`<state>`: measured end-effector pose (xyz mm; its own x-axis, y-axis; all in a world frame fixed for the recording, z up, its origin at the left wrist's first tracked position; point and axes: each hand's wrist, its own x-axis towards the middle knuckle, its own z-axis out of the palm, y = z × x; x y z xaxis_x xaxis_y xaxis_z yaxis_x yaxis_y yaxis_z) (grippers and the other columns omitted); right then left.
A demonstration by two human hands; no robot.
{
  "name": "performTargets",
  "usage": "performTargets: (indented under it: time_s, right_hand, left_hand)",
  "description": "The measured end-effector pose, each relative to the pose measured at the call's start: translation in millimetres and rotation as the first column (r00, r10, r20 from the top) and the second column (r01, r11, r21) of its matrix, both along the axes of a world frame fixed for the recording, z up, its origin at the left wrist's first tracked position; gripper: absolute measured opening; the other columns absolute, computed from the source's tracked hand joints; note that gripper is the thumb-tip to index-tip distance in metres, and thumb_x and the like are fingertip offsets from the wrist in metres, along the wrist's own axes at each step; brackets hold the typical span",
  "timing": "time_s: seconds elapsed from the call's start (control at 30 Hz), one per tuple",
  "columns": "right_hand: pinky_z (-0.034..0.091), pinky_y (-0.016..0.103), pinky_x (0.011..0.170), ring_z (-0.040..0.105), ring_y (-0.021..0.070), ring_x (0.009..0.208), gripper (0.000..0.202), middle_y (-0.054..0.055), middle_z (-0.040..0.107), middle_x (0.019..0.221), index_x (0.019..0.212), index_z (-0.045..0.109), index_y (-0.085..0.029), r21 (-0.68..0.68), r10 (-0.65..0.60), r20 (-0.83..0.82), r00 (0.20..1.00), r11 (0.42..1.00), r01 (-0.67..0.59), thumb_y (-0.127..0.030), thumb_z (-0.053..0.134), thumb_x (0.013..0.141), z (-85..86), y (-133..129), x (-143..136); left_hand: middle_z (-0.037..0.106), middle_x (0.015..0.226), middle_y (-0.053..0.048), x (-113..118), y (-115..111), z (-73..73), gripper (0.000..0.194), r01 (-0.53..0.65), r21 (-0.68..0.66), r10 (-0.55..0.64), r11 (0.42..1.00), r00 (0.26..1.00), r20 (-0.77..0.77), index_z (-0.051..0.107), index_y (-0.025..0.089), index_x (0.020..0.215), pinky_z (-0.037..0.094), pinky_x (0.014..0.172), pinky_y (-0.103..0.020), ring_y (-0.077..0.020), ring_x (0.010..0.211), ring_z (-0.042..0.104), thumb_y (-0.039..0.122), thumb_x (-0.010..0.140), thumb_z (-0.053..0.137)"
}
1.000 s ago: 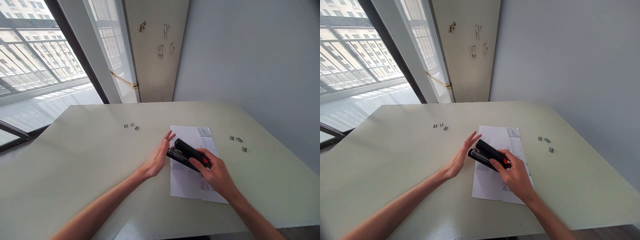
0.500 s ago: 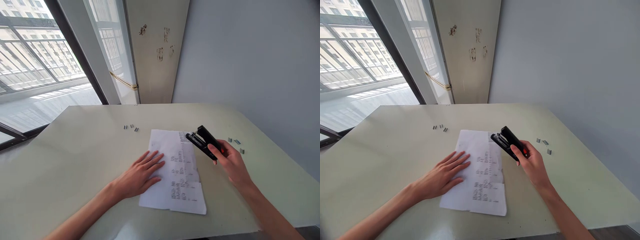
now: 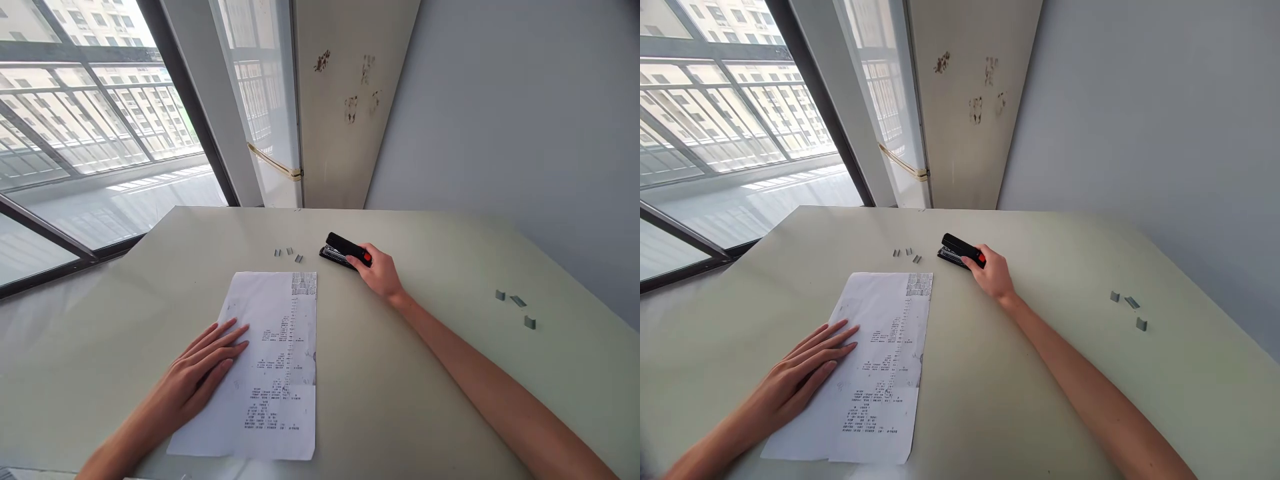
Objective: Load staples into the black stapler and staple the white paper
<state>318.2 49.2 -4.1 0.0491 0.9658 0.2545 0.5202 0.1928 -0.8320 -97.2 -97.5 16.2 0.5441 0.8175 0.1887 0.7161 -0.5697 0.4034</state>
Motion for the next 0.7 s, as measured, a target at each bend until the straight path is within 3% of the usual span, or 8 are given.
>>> performTargets:
  time_s: [0.23, 0.43, 0.57, 0.7]
  right_hand:
    - [0.050, 0.041, 0.083, 0.064, 0.0272, 0.089, 0.041, 0.008, 0.075, 0.098, 0.107, 0.067, -0.024, 0.027, 0.073, -0.011, 0.997, 0.997, -0.072, -0.061, 0.065, 0.090, -14.3, 55.7, -40.6]
    - [0.051, 0.040, 0.092, 0.065, 0.0259, 0.098, 0.040, 0.008, 0.074, 0.107, 0.107, 0.065, -0.024, 0.046, 0.221, -0.042, 0.974, 0.975, -0.219, -0.060, 0.064, 0.090, -16.4, 87.9, -66.5]
    - [0.052, 0.040, 0.090, 0.065, 0.0249, 0.094, 0.036, 0.007, 0.074, 0.105, 0.108, 0.063, -0.024, 0.026, 0.287, -0.063, 0.956, 0.958, -0.285, -0.055, 0.063, 0.091, -14.2, 96.0, -80.3]
    - [0.053, 0.042, 0.089, 0.067, 0.0268, 0.097, 0.040, 0.009, 0.075, 0.110, 0.116, 0.065, -0.023, -0.005, 0.324, -0.104, 0.940, 0.945, -0.326, -0.054, 0.065, 0.091, -14.1, 88.4, -83.8]
  left_hand:
    - [0.053, 0.159, 0.004, -6.5, 11.3, -5.8, 0.045, 0.010, -0.004, -0.010, 1.000, 0.999, -0.045, 0.059, 0.037, 0.149, 0.031, 0.129, -0.059, -0.0278, 0.155, 0.040, 0.027, 0.106, 0.050]
    - [0.054, 0.159, 0.003, 0.8, 16.4, -9.1, 0.045, 0.044, 0.003, -0.043, 0.999, 0.999, -0.028, 0.060, 0.037, 0.148, 0.031, 0.129, -0.058, -0.0272, 0.154, 0.041, 0.025, 0.106, 0.050]
    - [0.057, 0.156, 0.002, 3.7, 19.6, -7.3, 0.042, 0.025, -0.048, -0.024, 0.999, 0.999, 0.023, 0.063, 0.036, 0.144, 0.031, 0.129, -0.059, -0.0282, 0.152, 0.044, 0.027, 0.106, 0.050]
    - [0.056, 0.157, -0.001, 2.5, 21.4, -1.6, 0.038, -0.043, -0.162, 0.069, 0.986, 0.985, 0.160, 0.064, 0.034, 0.141, 0.038, 0.125, -0.057, -0.0301, 0.153, 0.043, 0.033, 0.106, 0.052]
